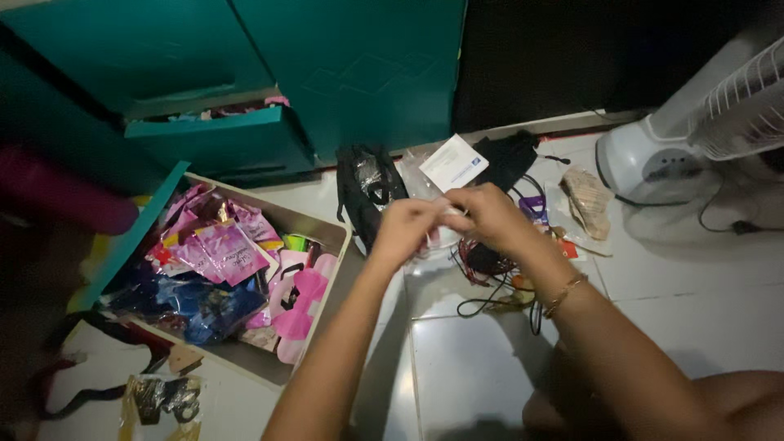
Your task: The person sits on the floor and sorts through a drawer filled with various items, including cables, small packages, and accessories. They pick up and examine items one by one, placing some on the floor and others back into the drawer.
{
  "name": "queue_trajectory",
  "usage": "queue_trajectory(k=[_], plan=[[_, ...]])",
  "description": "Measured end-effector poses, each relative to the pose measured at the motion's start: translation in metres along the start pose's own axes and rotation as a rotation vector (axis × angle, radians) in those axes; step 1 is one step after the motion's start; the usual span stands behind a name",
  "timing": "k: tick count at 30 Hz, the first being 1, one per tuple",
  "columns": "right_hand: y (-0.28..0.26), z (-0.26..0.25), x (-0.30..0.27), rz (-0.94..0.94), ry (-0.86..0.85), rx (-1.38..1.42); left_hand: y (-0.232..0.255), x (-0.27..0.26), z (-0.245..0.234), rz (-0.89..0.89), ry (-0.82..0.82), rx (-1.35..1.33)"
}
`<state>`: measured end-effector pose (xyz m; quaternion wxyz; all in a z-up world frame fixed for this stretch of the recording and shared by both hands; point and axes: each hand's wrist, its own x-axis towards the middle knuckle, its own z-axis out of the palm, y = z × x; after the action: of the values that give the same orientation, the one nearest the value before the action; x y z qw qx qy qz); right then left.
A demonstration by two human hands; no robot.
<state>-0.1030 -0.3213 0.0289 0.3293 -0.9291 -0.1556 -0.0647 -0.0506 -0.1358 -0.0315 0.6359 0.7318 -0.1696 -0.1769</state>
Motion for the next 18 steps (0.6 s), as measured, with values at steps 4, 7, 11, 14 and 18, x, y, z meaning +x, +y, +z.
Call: queue_trajectory(k=[4,7,11,14,18], plan=[[0.057,0.044,-0.008,0.359,-0.012,0.348,-0.032,-0.002,-0.008,0.193,0.43,0.116],[0.109,0.061,-0.027,0.458,-0.025,0.303,-0.051,-0.01,-0.028,0.408,0.264,0.422],[0.159,0.066,-0.06,0.502,0.059,0.184,-0.06,-0.01,-0.094,0.278,0.272,0.558],[0.161,0.056,-0.071,0.794,-0.103,-0.162,-0.069,-0.019,-0.156,0.063,0.399,0.735],[0.109,0.042,-0.024,0.671,-0.195,-0.496,-0.097,-0.055,-0.205,-0.428,0.147,0.87]])
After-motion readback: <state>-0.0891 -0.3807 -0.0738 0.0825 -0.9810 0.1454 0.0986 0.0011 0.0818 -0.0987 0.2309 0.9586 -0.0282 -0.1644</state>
